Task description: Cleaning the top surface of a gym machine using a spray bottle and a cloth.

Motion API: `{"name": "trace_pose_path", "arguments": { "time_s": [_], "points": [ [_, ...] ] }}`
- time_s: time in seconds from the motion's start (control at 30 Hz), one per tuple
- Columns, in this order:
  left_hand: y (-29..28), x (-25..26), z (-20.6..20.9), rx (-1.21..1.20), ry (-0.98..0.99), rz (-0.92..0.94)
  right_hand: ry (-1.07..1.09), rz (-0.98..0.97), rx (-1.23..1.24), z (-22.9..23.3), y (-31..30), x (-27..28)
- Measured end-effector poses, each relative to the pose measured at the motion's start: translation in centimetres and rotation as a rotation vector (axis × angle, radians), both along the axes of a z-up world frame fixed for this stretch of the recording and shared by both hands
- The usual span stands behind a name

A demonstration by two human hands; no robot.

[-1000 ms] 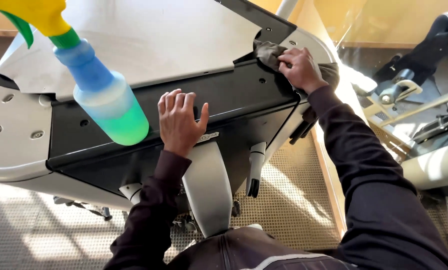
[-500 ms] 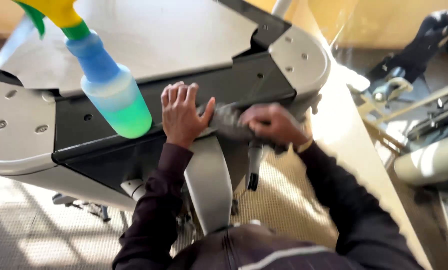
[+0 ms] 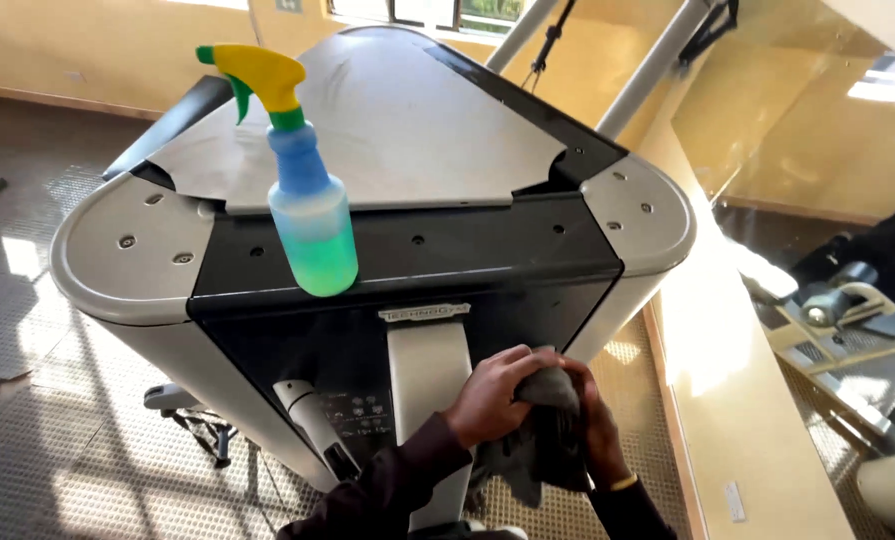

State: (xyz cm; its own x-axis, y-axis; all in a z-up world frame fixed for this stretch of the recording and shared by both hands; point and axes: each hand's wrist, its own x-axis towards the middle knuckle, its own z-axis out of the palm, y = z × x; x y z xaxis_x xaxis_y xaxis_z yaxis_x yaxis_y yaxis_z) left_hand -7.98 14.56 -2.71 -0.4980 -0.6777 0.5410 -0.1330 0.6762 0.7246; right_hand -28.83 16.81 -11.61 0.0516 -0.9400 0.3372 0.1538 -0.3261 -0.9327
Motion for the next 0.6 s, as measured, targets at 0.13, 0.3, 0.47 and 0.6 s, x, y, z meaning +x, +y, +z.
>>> {"name": "trace_pose_path", "arguments": {
  "time_s": [0.13,0.3,0.47,0.6],
  "points": [
    [0.1,0.3,1.7,0.035,0.124,0.099,0.14,0.117,0.414,-10.5,1.1,-5.4],
    [-0.1,1.6,5.2,0.05,0.466,0.248,0.57,-0.045,0.413,-11.8,2.4,-4.0],
    [-1.2,5.7,5.4,0.005,0.283,0.333,0.047,-0.47,0.286,-10.3,-1.5,-12.7],
    [-3.4,9.0,1.0,-0.181,-0.327,0.345,-0.665,-0.803,0.079,4.4,-3.6,-14.3]
  ]
}}
